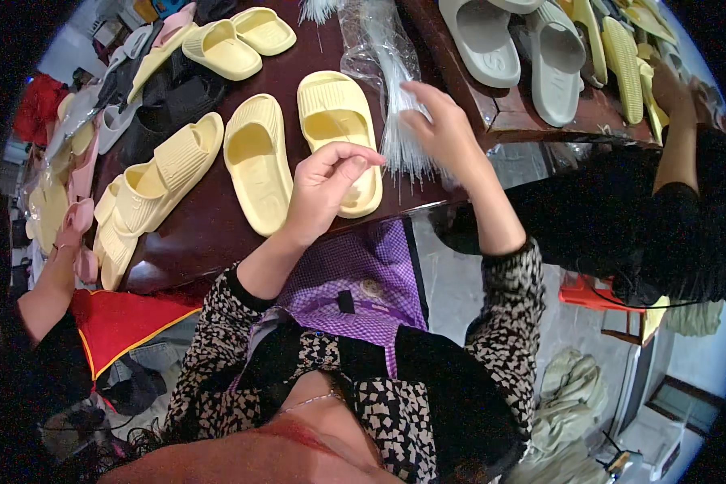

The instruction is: The person pairs slippers by taking plastic fasteners from a bundle, threading the fasteners through the slippers by hand to connect them, and sorting pairs of slippers on the table.

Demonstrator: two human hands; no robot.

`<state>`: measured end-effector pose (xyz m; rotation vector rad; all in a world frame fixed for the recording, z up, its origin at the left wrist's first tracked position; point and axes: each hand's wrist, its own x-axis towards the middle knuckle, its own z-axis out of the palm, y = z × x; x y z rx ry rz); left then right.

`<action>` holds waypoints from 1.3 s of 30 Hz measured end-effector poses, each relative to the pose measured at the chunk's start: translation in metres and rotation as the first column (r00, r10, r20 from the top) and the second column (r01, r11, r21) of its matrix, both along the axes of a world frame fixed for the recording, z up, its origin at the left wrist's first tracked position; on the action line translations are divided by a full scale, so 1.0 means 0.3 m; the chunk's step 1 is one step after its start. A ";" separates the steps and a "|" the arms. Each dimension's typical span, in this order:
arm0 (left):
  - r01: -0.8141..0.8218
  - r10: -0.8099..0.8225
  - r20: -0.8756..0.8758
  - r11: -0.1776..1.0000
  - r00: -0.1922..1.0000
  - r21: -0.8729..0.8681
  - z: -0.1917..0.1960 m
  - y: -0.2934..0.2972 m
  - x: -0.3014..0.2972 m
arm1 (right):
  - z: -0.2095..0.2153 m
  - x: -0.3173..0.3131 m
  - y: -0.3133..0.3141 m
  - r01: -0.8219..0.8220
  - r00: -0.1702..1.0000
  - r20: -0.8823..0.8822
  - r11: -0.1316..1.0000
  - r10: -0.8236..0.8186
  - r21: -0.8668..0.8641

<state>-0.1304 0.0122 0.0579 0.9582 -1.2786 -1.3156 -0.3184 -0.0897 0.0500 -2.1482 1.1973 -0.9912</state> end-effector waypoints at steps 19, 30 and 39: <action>0.011 0.036 -0.221 0.978 0.975 0.211 -0.033 0.096 0.038 | -0.189 0.148 -0.401 0.267 0.870 -0.398 0.957 -0.291 -0.115; 0.002 0.036 -0.135 0.964 0.990 0.267 -0.023 0.194 0.083 | -0.179 0.170 -0.496 0.344 0.784 -0.504 0.929 -0.362 -0.133; -0.247 0.344 -0.400 0.929 0.849 0.275 0.040 0.290 0.292 | -0.211 0.142 -0.522 0.273 0.762 -0.522 0.921 -0.384 -0.278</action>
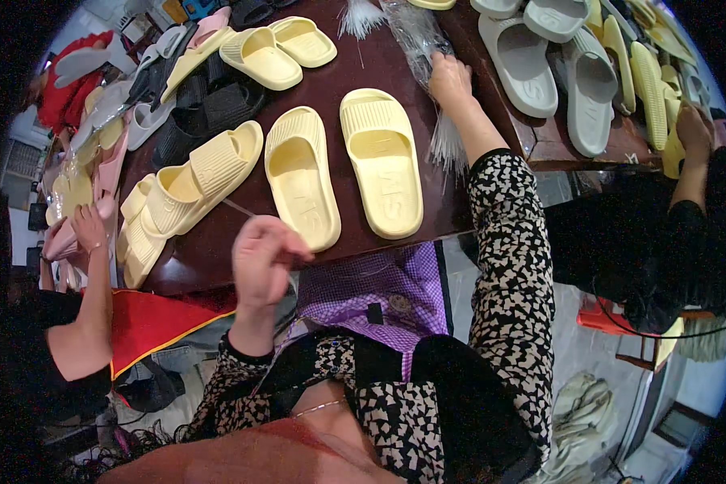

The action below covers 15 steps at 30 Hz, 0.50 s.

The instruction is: The person pairs slippers by taking plastic fasteners from a bundle, threading the fasteners through the slippers by hand to connect them, and sorting pairs of slippers on the table.

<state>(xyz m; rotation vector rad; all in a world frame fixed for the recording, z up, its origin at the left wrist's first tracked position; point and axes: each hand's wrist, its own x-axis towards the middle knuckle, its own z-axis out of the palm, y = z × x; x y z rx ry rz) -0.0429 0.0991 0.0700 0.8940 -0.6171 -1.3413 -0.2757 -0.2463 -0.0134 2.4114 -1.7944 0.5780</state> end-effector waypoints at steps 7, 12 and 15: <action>-0.254 0.253 -0.029 0.949 0.967 -0.187 0.124 0.017 0.173 | 0.024 -0.001 0.006 -0.033 0.998 -0.046 0.999 0.032 -0.025; -0.111 0.107 -0.121 0.993 0.987 -0.032 0.102 -0.053 0.161 | 0.175 -0.008 0.117 -0.114 0.988 -0.097 0.993 0.116 0.028; 0.014 -0.009 -0.112 0.999 0.994 0.044 0.112 -0.108 0.108 | 0.363 0.027 0.288 -0.395 0.884 0.181 0.895 0.432 -0.206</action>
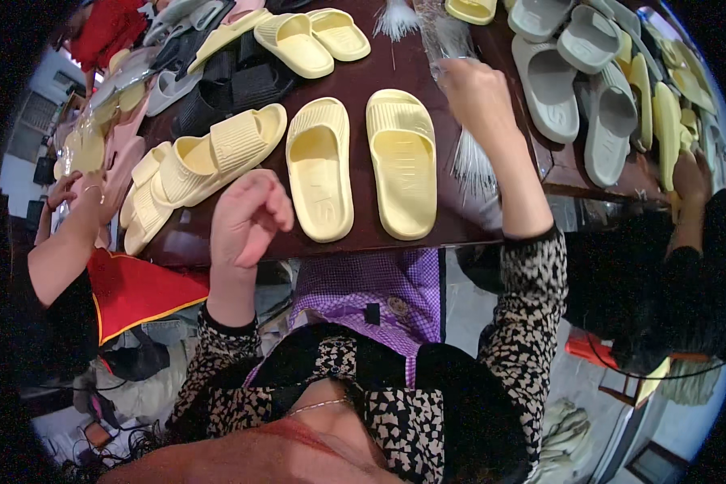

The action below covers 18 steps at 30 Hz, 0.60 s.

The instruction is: The person pairs slippers by taking plastic fasteners from a bundle, threading the fasteners through the slippers by hand to connect them, and sorting pairs of slippers on the table.

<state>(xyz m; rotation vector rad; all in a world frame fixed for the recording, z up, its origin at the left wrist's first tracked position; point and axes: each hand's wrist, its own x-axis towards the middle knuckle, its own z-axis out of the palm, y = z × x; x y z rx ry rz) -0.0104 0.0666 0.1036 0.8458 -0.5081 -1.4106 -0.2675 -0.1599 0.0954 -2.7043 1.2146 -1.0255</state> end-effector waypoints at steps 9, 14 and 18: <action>0.429 -0.444 0.098 0.892 0.891 0.145 0.019 -0.022 -0.153 | 0.154 0.106 0.432 -0.611 0.788 -0.050 0.789 0.614 0.064; 0.469 -0.447 0.507 0.878 0.737 0.094 -0.002 -0.008 -0.166 | 0.124 0.055 0.430 -0.607 0.791 -0.034 0.791 0.610 0.069; 0.472 -0.226 0.912 0.880 0.341 0.042 0.045 0.012 -0.124 | 0.144 -0.022 0.409 -0.514 0.855 -0.062 0.857 0.515 0.031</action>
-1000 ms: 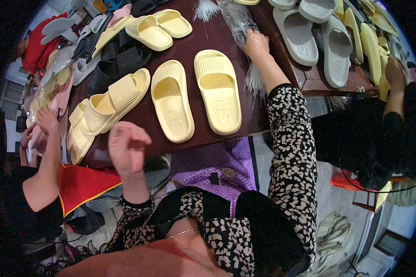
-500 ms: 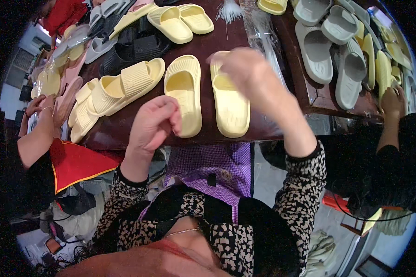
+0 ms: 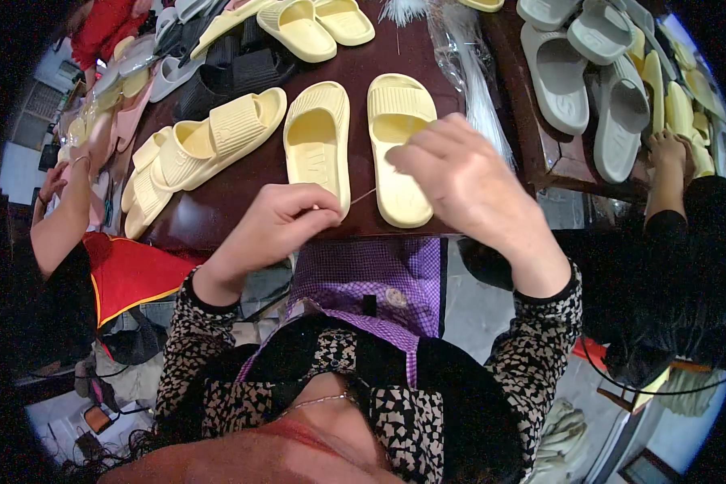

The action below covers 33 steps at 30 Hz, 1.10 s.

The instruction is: The person pairs slippers by taking plastic fasteners from a bundle, threading the fasteners through the slippers by hand to connect them, and sorting pairs of slippers on the table.

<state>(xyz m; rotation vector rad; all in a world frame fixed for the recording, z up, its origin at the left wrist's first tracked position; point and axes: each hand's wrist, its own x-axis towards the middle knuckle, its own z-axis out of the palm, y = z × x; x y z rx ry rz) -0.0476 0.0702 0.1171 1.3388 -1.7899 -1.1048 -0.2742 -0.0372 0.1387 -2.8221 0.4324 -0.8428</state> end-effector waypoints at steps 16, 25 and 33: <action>0.134 -0.009 0.337 0.927 0.941 -0.351 0.013 0.097 0.017 | -0.156 -0.092 -0.062 0.102 0.981 -0.189 0.960 -0.052 0.262; 0.184 0.017 0.424 0.885 0.905 -0.428 -0.133 0.066 -0.006 | -0.246 0.054 -0.108 0.102 0.859 -0.512 0.971 0.025 0.217; 0.088 0.197 0.435 0.829 0.879 -0.553 -0.226 -0.093 -0.016 | -0.270 0.083 -0.123 0.231 0.931 -0.316 0.964 -0.180 0.132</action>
